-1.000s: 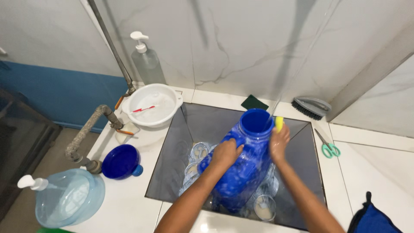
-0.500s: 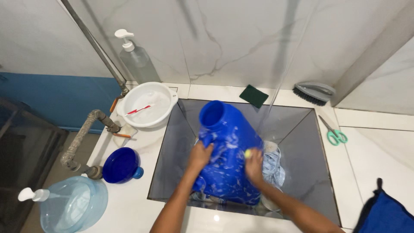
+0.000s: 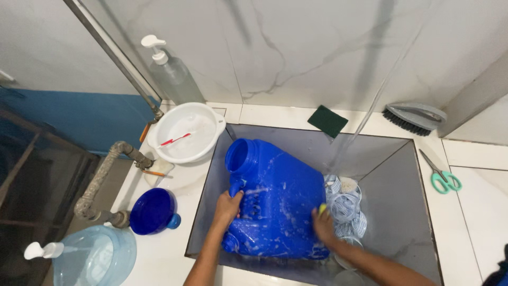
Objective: The person removes a plastic seal from a blue plastic container using scissors, then washes the container with a sponge under running water. They rinse the container and its cap, then place the container on the counter.
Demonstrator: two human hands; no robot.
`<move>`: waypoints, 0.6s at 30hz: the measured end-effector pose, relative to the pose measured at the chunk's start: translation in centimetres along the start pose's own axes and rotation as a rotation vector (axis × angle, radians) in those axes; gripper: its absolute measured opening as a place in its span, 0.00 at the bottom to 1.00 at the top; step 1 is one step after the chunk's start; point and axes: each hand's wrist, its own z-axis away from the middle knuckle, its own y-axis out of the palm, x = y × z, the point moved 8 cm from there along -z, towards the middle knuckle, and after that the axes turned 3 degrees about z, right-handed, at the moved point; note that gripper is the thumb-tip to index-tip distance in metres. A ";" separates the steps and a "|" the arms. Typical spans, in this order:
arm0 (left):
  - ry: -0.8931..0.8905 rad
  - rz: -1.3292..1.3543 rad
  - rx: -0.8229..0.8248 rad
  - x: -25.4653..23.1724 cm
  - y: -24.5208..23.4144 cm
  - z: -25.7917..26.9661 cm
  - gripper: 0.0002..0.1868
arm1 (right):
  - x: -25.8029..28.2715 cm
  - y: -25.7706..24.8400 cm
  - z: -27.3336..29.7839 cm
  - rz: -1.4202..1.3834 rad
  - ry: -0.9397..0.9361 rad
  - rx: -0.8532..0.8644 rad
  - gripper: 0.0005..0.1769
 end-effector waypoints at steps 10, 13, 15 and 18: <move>0.284 -0.152 -0.090 -3.8 1.9 5.7 0.17 | 13.2 -7.3 -15.7 -0.458 -0.210 -0.290 0.27; 0.314 -0.216 -0.113 -4.4 1.0 6.6 0.18 | 5.7 -5.9 -11.8 -0.472 0.059 -0.263 0.26; 0.241 -0.224 -0.123 -4.7 -0.2 5.7 0.18 | 4.9 -5.1 -4.8 -0.291 -0.099 -0.413 0.35; 0.027 -0.122 -0.064 -2.9 -0.8 5.3 0.19 | 4.5 0.3 1.6 -0.167 0.107 -0.029 0.36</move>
